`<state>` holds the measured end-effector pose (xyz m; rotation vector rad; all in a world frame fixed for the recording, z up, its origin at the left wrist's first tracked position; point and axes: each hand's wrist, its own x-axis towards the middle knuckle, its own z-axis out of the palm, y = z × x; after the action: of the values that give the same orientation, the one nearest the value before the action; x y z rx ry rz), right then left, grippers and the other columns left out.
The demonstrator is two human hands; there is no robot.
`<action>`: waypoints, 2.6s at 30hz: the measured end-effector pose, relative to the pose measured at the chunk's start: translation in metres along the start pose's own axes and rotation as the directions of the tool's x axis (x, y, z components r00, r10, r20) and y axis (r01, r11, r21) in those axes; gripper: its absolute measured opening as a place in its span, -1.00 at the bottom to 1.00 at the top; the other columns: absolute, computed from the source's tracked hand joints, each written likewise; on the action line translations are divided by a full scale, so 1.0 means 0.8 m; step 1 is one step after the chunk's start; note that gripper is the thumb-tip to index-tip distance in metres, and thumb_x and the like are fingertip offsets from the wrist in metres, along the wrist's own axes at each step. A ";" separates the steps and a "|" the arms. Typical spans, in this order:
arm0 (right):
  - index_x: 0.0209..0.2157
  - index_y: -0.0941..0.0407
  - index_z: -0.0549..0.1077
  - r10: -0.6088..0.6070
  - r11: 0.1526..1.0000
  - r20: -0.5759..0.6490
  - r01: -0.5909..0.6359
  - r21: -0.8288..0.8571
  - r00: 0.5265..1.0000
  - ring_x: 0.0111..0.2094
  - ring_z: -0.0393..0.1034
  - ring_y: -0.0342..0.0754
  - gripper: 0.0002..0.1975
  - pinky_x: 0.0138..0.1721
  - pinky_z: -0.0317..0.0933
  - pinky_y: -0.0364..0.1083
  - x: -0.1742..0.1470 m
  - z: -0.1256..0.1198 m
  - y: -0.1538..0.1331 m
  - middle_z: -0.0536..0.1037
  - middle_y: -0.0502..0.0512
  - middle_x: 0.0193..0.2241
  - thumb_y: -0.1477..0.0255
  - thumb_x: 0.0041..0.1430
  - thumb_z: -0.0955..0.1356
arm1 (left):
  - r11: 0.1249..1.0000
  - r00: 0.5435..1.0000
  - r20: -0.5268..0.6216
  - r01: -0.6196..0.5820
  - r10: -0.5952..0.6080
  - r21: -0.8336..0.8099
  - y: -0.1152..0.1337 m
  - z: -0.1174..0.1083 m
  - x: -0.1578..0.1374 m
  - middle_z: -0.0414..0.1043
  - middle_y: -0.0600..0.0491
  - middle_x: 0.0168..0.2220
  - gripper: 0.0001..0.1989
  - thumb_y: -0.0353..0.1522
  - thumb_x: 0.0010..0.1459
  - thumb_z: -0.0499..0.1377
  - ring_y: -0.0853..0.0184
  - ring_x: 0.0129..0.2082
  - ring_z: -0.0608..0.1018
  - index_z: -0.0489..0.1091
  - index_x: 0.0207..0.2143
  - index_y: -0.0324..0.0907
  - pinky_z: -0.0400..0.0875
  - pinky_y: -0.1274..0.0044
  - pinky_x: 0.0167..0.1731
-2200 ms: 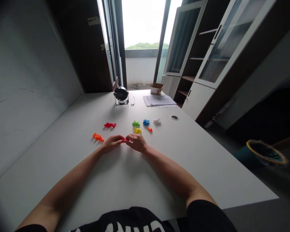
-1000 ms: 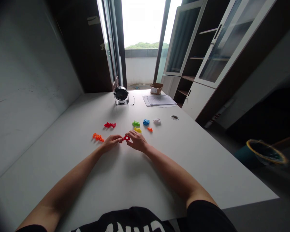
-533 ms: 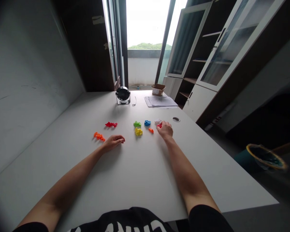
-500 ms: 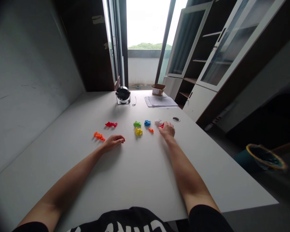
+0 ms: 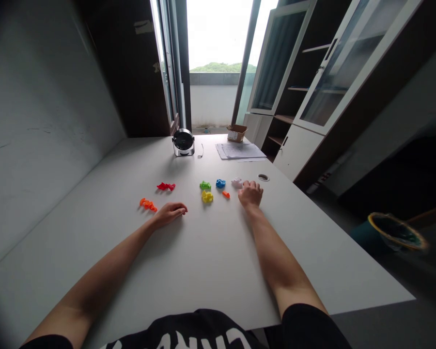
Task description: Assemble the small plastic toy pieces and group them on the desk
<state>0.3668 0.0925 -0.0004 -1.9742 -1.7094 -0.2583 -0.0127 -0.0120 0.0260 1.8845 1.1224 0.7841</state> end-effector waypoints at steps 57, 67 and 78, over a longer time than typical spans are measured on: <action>-0.36 0.11 0.51 -0.765 0.381 0.060 0.376 0.844 0.641 -0.43 0.33 -0.16 -0.85 -0.34 0.22 -0.20 -0.169 -0.028 -0.223 0.52 -0.01 -0.42 0.60 0.18 0.32 | 0.638 0.934 -0.294 0.102 0.202 0.763 -0.051 -0.066 0.046 0.34 -0.14 0.15 -0.65 -0.44 0.30 -0.01 0.07 0.18 0.21 0.37 0.09 -0.14 0.09 0.24 0.16; -0.39 0.10 0.50 -0.632 0.460 0.015 0.359 0.812 0.775 -0.43 0.28 -0.14 -0.84 -0.31 0.16 -0.18 -0.163 -0.033 -0.218 0.50 0.00 -0.46 0.53 0.21 0.30 | 0.637 0.958 -0.208 0.036 0.197 0.770 -0.025 -0.022 0.053 0.49 -0.11 -0.24 -0.84 -0.34 0.26 0.10 0.05 -0.02 0.38 0.49 -0.28 -0.09 0.14 0.25 0.11; -0.39 0.10 0.47 -0.382 0.574 0.111 0.141 0.807 0.917 -0.48 0.26 -0.13 -0.85 -0.38 0.13 -0.15 -0.165 -0.036 -0.209 0.45 -0.03 -0.50 0.41 0.21 0.29 | 0.991 0.934 -0.339 0.130 -0.115 0.024 -0.015 0.025 0.035 0.52 0.00 -0.32 -0.83 -0.24 0.20 0.19 0.26 -0.32 0.50 0.41 -0.22 -0.13 0.32 0.45 -0.23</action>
<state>0.1857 -0.0232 0.0057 -1.1041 -1.8301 0.6301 0.0103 0.0108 0.0090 1.7374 1.4649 1.0439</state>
